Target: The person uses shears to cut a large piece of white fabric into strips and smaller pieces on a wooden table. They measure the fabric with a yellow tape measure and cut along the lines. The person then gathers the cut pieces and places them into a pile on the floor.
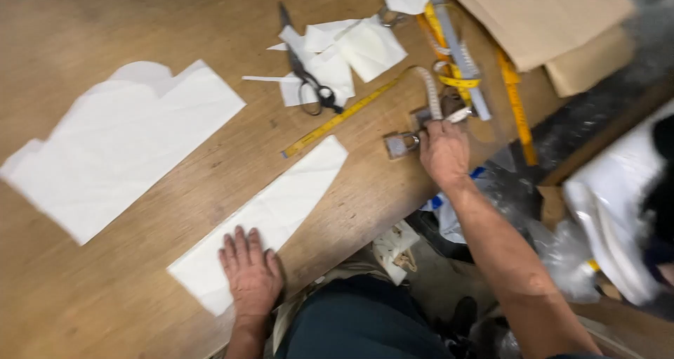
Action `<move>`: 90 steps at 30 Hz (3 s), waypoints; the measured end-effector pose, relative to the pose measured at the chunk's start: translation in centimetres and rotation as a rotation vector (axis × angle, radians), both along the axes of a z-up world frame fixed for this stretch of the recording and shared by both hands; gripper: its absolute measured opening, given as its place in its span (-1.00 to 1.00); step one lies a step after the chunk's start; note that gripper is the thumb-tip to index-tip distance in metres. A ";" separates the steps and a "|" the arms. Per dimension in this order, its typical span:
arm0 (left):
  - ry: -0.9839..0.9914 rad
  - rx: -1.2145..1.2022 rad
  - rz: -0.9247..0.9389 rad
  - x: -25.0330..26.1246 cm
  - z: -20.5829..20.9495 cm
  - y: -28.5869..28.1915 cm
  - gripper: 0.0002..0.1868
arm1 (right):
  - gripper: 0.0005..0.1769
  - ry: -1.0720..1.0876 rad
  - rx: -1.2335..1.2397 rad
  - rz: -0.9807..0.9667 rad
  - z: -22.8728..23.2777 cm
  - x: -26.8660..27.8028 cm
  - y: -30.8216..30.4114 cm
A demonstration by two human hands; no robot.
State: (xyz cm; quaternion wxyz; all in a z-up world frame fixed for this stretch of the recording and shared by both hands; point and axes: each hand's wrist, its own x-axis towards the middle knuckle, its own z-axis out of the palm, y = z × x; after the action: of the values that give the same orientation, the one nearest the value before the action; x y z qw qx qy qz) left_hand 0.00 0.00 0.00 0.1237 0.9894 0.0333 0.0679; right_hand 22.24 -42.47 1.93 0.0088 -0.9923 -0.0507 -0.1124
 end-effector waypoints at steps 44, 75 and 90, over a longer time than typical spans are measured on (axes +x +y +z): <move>0.531 -0.292 -0.160 -2.6 9.2 14.6 -0.53 | -0.76 0.438 1.676 -0.422 8.7 -19.1 32.4; 1.527 -0.074 -0.213 0.7 15.8 30.3 -0.89 | 0.26 0.334 0.170 -0.032 -0.1 -27.7 40.2; 1.676 -0.275 -0.038 2.7 14.4 28.7 -0.57 | 0.27 0.350 0.115 -0.043 0.1 -27.4 40.1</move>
State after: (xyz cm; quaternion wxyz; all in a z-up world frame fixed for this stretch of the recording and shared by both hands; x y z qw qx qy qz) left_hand 2.68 28.69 14.43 0.1784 0.6894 0.1053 -0.6941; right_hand -5.16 -2.36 2.01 0.0719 -0.9955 -0.0207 0.0589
